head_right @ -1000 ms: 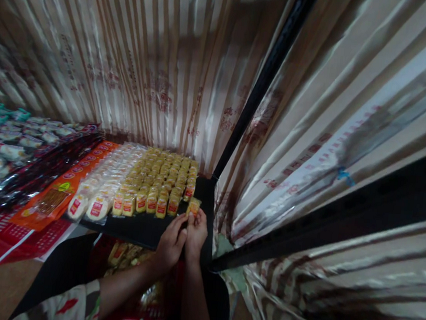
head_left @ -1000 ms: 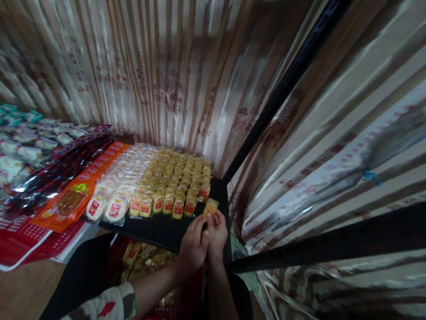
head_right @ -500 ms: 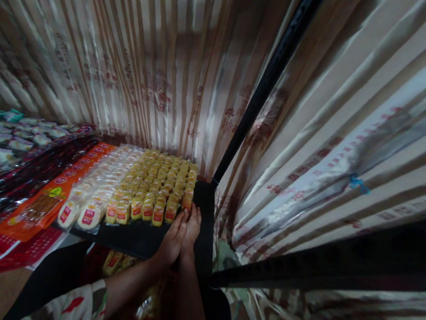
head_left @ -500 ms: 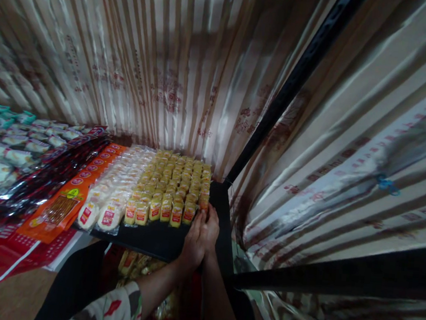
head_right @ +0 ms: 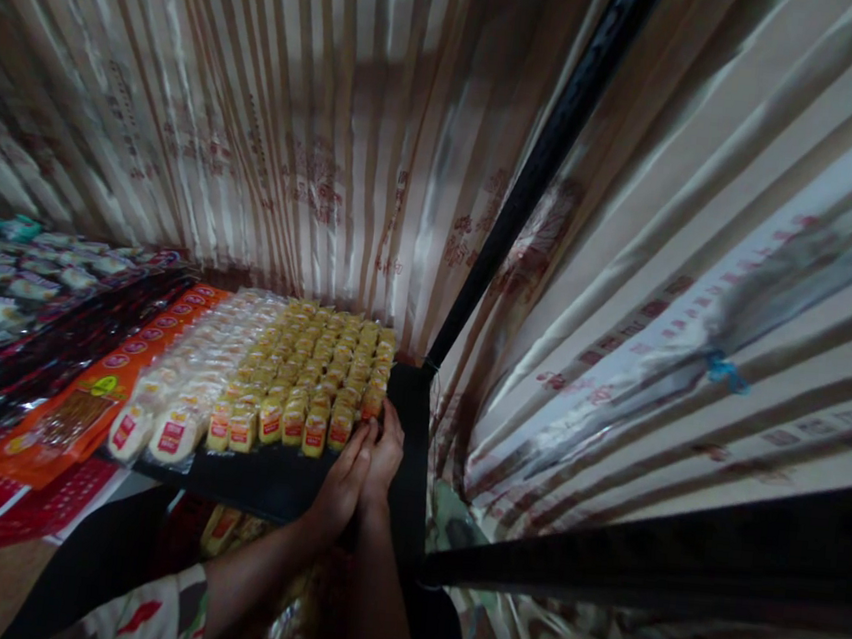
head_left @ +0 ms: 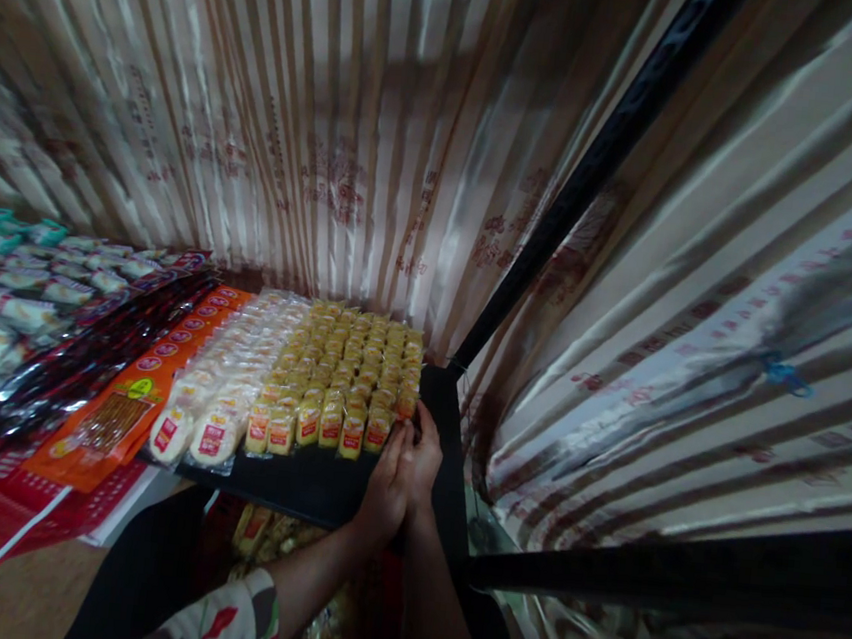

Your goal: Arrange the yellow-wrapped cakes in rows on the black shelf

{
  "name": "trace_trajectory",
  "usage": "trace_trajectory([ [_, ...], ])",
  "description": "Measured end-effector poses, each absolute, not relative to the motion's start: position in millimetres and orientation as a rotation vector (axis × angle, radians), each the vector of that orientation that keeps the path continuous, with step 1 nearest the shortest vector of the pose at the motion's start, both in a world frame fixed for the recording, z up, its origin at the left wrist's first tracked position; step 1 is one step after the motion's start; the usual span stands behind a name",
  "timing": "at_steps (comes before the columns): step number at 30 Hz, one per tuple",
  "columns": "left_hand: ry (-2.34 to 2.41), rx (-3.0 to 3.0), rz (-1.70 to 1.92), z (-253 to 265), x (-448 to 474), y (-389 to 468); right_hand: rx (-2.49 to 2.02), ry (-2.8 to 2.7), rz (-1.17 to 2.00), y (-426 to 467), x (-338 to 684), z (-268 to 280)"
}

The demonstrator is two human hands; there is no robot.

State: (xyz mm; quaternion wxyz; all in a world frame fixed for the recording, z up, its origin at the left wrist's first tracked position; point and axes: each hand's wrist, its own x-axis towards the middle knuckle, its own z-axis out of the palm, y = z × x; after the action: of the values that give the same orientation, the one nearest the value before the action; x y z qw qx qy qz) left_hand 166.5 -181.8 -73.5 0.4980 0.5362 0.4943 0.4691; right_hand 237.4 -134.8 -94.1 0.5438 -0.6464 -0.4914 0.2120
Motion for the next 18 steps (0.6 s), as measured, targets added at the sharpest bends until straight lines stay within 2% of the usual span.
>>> trace_trajectory([
  [13, 1.202, 1.245, 1.135, -75, 168, -176, -1.551, -1.286, 0.503, -134, 241, -95],
  [18, 1.240, 1.322, 1.116, -62, 163, -190, -1.594, -1.136, 0.568, -143, 237, -87],
])
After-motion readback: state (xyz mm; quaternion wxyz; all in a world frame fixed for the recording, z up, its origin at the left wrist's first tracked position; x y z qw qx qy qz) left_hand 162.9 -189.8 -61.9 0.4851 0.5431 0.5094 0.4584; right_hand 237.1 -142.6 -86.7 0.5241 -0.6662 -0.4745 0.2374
